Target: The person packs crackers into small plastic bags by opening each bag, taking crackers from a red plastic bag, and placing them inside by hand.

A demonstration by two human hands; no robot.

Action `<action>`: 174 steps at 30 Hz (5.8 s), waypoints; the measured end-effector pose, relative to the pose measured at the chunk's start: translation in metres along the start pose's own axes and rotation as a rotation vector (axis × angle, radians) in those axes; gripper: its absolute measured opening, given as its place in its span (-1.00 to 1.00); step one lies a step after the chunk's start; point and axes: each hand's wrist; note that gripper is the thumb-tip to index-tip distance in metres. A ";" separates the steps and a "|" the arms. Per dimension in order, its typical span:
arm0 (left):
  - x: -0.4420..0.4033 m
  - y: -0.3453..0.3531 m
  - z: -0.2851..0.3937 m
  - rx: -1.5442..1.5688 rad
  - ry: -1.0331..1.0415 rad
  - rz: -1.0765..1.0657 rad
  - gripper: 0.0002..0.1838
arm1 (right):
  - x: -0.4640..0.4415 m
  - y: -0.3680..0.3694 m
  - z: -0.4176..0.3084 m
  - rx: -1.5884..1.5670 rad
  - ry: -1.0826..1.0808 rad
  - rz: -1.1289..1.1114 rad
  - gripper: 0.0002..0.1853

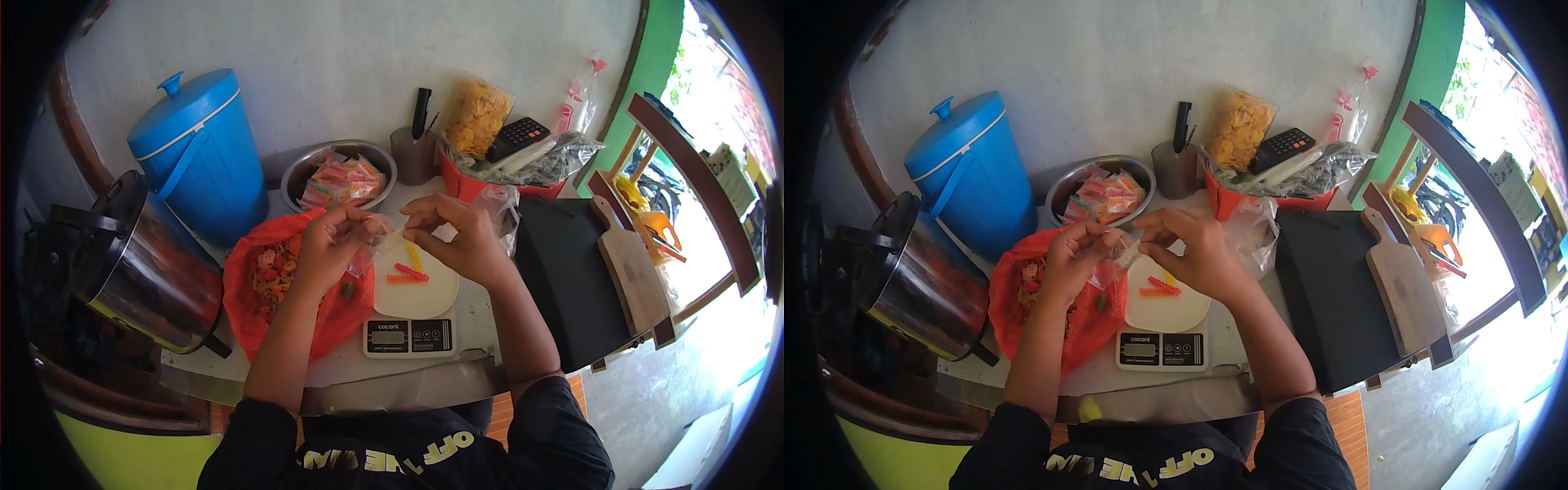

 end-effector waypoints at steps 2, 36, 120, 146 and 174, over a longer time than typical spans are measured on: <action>0.001 0.001 0.001 0.029 0.024 0.018 -0.88 | -0.002 0.002 0.001 0.099 -0.126 -0.002 -0.72; -0.004 -0.011 -0.007 0.098 0.014 -0.019 -0.69 | 0.002 0.005 0.008 0.110 0.021 0.080 -0.78; -0.006 -0.026 -0.004 0.065 0.149 0.254 -0.78 | 0.017 0.037 0.055 0.465 0.362 -0.842 -0.76; 0.001 -0.002 -0.003 0.083 -0.019 0.006 -0.73 | 0.003 -0.002 0.001 0.209 0.036 0.123 -0.79; 0.003 0.004 -0.002 0.084 0.021 -0.025 -0.89 | 0.007 0.013 0.012 0.123 0.028 -0.122 -0.76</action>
Point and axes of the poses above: each hand's wrist, its own x-axis away from the middle knuckle, its own y-axis out of the palm, z = x × y, and after that the axes turned 1 degree about -z, right-handed
